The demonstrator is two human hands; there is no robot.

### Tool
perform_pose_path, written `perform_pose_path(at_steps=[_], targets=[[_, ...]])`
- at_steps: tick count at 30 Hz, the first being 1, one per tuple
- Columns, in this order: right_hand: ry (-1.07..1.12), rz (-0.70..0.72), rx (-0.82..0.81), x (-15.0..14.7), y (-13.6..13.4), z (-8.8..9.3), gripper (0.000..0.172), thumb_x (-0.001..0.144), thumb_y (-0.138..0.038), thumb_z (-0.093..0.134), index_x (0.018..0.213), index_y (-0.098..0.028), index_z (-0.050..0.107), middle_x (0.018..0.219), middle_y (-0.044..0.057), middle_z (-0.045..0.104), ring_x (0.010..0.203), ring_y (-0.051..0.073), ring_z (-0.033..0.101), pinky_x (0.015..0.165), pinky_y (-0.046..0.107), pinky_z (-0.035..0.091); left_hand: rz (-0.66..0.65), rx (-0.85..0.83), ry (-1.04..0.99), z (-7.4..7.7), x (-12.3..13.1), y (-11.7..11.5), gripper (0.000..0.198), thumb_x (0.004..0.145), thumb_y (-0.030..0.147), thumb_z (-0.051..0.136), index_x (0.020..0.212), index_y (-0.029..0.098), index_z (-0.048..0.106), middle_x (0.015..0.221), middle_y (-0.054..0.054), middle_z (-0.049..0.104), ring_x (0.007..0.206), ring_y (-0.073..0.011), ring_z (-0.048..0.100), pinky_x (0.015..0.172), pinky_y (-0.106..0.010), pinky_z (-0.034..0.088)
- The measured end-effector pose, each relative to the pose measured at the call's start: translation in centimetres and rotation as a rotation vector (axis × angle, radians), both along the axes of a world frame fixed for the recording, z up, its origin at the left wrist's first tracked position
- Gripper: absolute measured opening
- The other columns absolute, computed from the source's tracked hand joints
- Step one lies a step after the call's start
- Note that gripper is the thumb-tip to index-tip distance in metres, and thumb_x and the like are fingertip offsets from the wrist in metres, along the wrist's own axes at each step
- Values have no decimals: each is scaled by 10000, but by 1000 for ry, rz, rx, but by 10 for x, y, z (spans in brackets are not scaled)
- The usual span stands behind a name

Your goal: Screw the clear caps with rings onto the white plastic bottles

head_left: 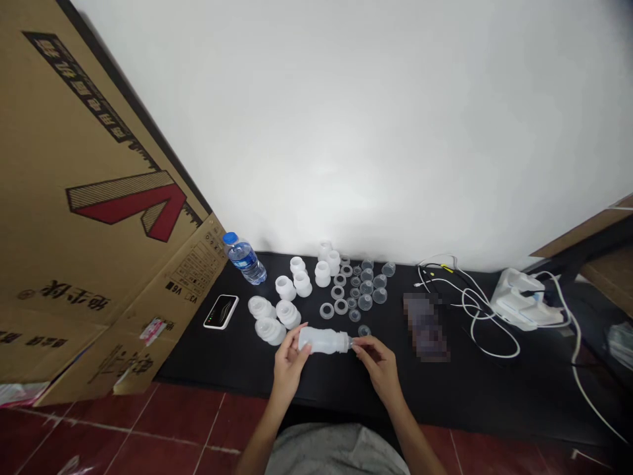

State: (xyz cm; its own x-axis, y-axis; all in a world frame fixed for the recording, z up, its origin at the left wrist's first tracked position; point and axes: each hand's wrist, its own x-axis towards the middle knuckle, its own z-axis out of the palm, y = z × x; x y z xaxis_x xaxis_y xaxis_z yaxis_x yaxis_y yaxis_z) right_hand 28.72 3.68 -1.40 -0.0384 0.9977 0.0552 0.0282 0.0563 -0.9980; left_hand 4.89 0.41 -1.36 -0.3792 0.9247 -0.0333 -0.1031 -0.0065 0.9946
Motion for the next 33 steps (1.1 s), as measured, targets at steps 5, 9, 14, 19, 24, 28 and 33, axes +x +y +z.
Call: perform_pose_path(at_steps=[5,9,14,19,24,28,33], targets=[[-32,45,39,0,0,-1,256,909,-501,824,920,-246,851,919,78,820,856,262,757,784,357,622,46,-2,65,1,0,2,605,848,648,810,1225,175,778,1335,-169,776,1311,-353,702,1145,-456,551],[-40,80,-7,0,-1,-1,259,918,-502,814,940,-246,850,864,58,801,723,223,710,667,316,585,43,-9,55,2,-1,3,619,856,652,801,1251,176,771,1358,-171,766,1312,-356,702,1136,-455,553],[-57,55,-6,-2,-2,2,387,979,-548,728,779,-218,732,694,13,669,641,177,607,614,270,490,-10,19,36,5,0,1,590,857,580,832,1271,164,772,1340,-184,774,1291,-360,716,1119,-451,564],[-149,57,10,-5,-5,0,581,1075,-607,532,638,-225,528,595,-27,478,563,143,458,559,268,360,-76,50,19,7,2,0,567,865,541,833,1286,168,763,1363,-178,764,1302,-347,712,1124,-442,566],[-201,43,22,-5,-6,-6,628,1095,-609,481,597,-227,474,568,-30,436,548,140,424,562,280,325,-102,55,3,6,1,-1,547,890,507,823,1312,167,749,1363,-177,763,1289,-335,719,1120,-425,564],[-149,79,26,-4,-6,-2,534,1073,-607,537,708,-220,580,647,-20,521,599,150,488,583,266,370,-86,46,-16,4,0,0,528,897,511,819,1299,175,752,1353,-169,768,1276,-327,725,1100,-403,572],[-121,96,17,-5,-6,2,510,1083,-587,535,724,-226,518,667,-34,482,623,143,462,599,259,366,-88,61,-46,4,2,1,526,878,497,845,1286,176,756,1314,-161,784,1227,-318,747,1063,-388,591]])
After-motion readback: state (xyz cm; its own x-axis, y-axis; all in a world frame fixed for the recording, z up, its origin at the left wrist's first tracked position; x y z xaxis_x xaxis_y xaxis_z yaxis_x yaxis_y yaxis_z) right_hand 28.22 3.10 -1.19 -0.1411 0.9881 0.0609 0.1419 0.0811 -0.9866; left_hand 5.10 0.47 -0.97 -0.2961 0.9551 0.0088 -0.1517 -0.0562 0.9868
